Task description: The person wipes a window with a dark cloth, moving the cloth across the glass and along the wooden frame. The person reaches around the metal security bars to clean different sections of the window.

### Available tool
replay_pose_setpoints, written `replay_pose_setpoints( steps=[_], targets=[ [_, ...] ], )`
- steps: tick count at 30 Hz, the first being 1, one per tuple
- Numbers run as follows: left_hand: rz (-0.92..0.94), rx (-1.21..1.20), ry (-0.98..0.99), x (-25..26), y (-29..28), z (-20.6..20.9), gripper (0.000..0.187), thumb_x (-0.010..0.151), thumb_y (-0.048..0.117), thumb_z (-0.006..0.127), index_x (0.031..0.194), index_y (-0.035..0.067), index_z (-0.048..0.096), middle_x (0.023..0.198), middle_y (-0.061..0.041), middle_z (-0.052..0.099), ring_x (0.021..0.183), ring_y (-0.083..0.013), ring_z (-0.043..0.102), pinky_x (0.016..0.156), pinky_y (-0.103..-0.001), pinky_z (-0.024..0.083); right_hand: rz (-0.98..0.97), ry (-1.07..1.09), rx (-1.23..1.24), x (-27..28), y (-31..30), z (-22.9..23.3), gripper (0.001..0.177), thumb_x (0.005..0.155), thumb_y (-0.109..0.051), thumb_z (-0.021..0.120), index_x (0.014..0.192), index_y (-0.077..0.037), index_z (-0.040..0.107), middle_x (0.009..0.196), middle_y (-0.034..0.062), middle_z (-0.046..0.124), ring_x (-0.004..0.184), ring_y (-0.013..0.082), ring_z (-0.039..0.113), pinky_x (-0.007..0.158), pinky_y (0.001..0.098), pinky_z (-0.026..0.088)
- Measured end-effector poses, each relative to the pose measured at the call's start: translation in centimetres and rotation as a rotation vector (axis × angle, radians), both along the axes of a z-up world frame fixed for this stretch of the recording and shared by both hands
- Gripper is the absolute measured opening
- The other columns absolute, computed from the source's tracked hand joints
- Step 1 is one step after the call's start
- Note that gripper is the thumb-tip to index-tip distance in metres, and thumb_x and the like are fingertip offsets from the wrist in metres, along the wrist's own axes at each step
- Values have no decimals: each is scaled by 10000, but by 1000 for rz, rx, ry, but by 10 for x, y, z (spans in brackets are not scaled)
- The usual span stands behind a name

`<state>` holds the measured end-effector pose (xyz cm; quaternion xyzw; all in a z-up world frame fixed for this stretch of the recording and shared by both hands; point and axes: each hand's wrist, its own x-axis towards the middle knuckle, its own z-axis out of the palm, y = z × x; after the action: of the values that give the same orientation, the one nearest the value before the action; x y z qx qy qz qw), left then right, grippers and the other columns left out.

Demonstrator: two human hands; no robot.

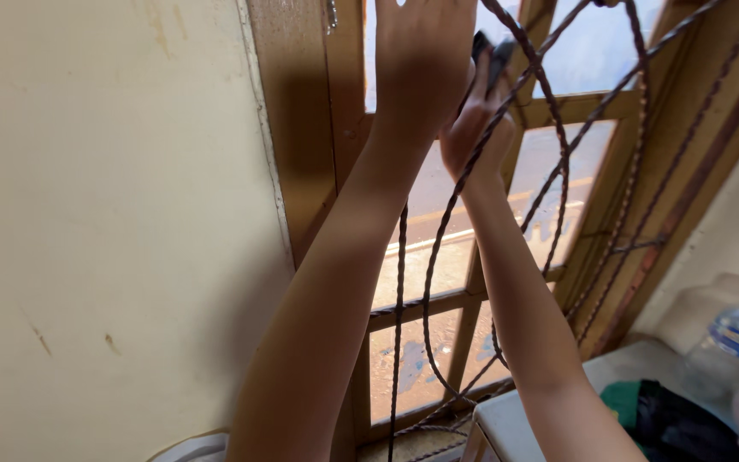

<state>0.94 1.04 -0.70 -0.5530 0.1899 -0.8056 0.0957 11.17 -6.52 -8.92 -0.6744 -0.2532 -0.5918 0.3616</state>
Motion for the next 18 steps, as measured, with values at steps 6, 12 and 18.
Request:
replay_pose_setpoints(
  steps=[6,12,18],
  targets=[
    [-44,-11,-10,-4,0,2,471,769,-125,585,1234,-49,586,1026,-162,599,1028,-334,585,1111,-636,376,66,17,-142,-46,-21,-37,483,1100,-306,535,1424,50,568,750,238,680,647,329,704,608,410,558],
    [245,-145,76,-14,-8,6,555,785,-91,595,1336,-46,552,1196,-169,595,1170,-326,553,1142,-649,338,250,436,83,-71,-63,-51,358,1089,-220,449,1253,38,636,677,130,672,566,230,692,545,351,554],
    [449,-196,123,-8,-8,5,460,831,17,608,1290,5,567,1253,-126,574,1236,-280,520,1132,-623,307,841,111,771,-46,-155,-61,312,1092,-237,538,1101,35,689,988,54,712,860,141,672,787,313,553]
  ],
)
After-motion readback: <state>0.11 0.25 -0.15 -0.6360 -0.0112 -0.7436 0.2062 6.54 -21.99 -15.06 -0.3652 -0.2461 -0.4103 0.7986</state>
